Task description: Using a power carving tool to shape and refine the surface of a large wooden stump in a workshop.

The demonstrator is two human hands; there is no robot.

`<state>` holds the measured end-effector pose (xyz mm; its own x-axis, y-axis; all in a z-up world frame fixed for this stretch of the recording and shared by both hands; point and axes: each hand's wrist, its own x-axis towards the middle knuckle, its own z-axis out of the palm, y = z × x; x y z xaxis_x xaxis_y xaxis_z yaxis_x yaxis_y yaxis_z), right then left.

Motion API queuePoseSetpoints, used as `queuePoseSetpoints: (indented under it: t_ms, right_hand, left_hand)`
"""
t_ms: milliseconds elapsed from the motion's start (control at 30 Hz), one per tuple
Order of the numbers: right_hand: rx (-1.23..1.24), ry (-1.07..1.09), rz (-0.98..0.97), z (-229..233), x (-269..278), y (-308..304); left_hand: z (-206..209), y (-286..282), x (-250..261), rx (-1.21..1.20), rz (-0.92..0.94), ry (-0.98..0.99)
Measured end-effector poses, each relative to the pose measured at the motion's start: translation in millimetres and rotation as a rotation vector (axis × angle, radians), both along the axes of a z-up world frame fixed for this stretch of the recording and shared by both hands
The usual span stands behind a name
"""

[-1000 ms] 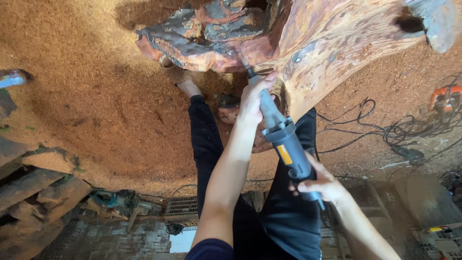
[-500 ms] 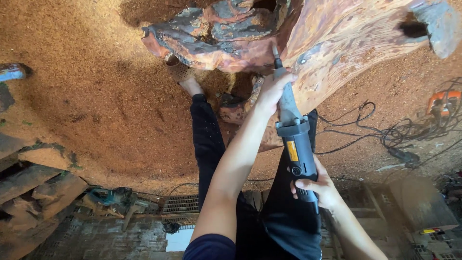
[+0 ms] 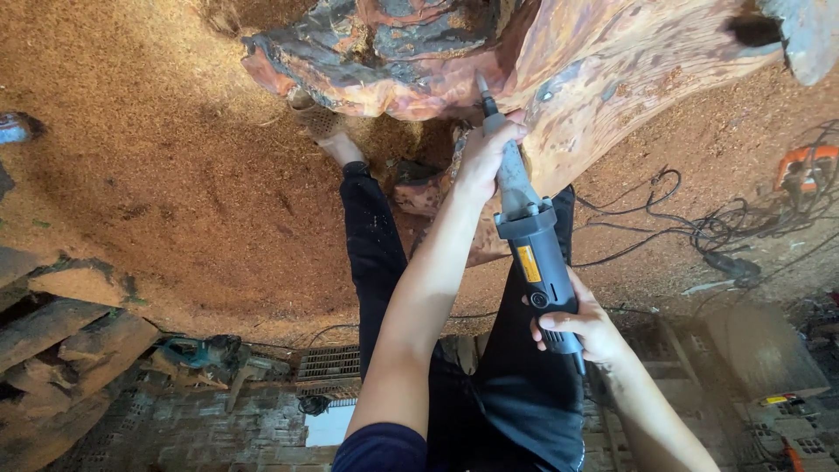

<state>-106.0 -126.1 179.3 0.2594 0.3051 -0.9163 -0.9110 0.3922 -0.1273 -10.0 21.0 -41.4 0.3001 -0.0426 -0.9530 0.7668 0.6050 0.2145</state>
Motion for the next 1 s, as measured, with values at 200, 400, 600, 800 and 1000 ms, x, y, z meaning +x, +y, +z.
queuePoseSetpoints:
  t_ms: [200, 400, 600, 800, 1000]
  right_hand:
    - [0.013, 0.004, 0.009, -6, -3, -2]
    - [0.003, 0.041, 0.028, -10, -6, -7]
    - [-0.017, 0.040, 0.078, -9, 8, -3]
    - [-0.056, 0.021, 0.107, -17, -14, -9]
    - [-0.106, 0.004, 0.022, -2, -8, 17]
  left_hand:
    - [13, 5, 10, 0.029, -0.007, -0.009]
    - [18, 9, 16, 0.020, 0.006, 0.009]
    - [28, 18, 25, 0.016, 0.013, 0.026]
    - [20, 33, 10, -0.154, 0.063, 0.041]
    - [-23, 7, 0, -0.178, -0.029, -0.003]
